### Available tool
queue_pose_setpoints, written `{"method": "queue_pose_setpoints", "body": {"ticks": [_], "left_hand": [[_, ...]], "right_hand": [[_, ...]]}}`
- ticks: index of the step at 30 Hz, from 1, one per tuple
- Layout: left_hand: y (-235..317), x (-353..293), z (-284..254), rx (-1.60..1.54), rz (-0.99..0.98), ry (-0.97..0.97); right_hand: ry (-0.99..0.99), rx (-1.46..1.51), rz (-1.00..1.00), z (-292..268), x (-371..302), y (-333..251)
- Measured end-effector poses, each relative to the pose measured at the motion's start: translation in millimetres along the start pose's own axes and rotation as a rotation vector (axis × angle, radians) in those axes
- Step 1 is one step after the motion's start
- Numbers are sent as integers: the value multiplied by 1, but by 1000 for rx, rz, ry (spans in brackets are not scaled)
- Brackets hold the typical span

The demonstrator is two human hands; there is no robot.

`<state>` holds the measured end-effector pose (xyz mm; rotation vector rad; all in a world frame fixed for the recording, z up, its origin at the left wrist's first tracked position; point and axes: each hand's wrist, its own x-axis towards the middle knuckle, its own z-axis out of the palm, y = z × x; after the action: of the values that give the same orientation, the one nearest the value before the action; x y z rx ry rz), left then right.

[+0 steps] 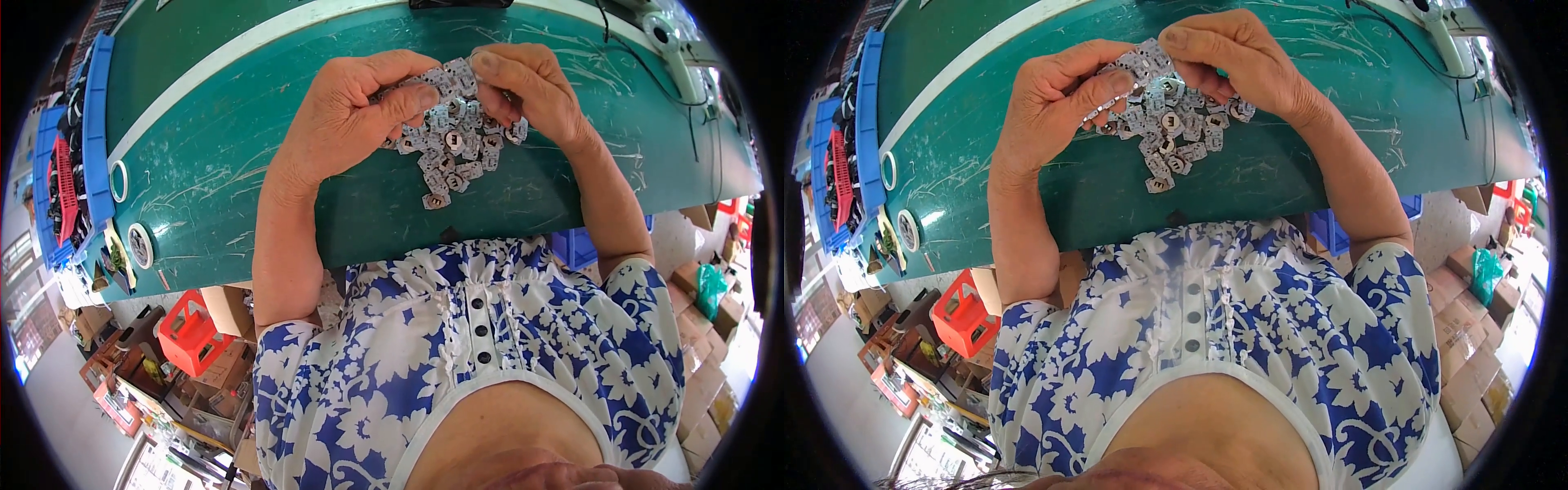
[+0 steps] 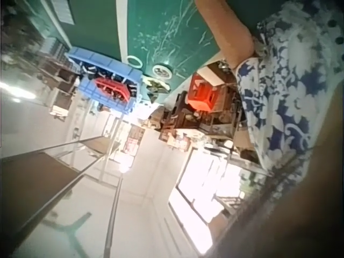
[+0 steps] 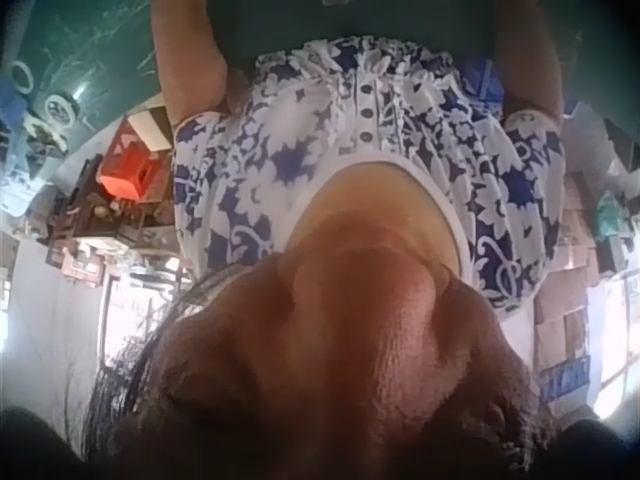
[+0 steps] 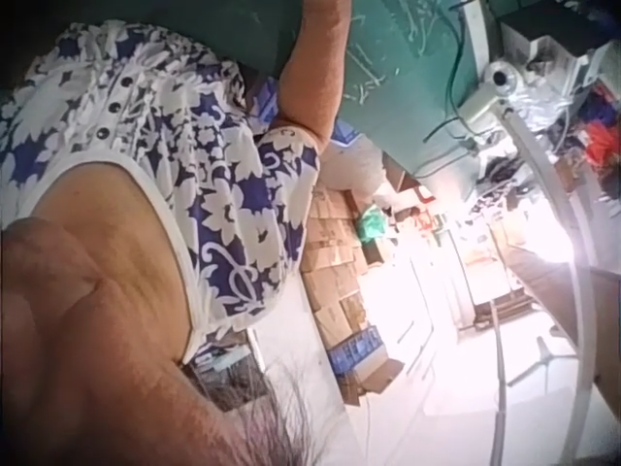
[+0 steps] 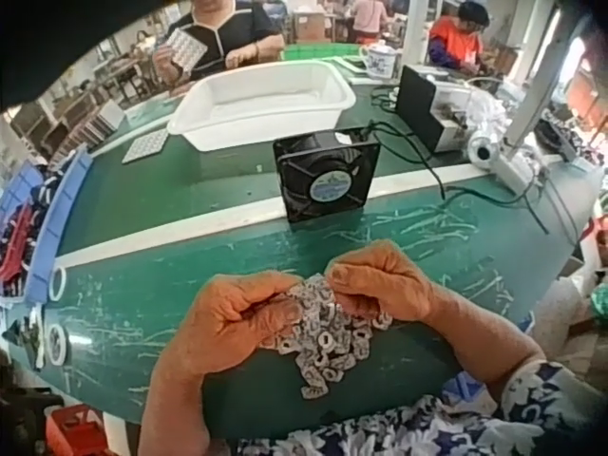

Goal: The person tests small LED circuit boards by pressing them against a coin battery by hand, retrieves a box of components, and tests more circuit boards with the battery.

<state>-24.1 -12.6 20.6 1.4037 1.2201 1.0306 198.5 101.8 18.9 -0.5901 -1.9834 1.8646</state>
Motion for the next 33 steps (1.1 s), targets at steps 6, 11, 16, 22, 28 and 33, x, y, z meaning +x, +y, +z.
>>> {"method": "queue_pose_setpoints", "body": {"ticks": [6, 11, 16, 22, 28, 33], "left_hand": [[0, -1, 1, -62, -11, -16], [-1, -2, 3, -74, 5, 15], [-2, 0, 4, -76, 14, 19], [-6, -1, -1, -92, 17, -25], [0, 0, 6, -136, -25, -82], [-2, 0, 3, -139, 42, -107]], "right_hand": [[43, -221, -88, 2, -2, -1], [30, -210, -53, 2, -3, -3], [-9, -141, -30, -7, -2, 4], [-84, -117, 118, -8, -2, -9], [-182, -229, 77, -7, -3, -4], [-84, -392, -253, 6, -2, -6]]}}
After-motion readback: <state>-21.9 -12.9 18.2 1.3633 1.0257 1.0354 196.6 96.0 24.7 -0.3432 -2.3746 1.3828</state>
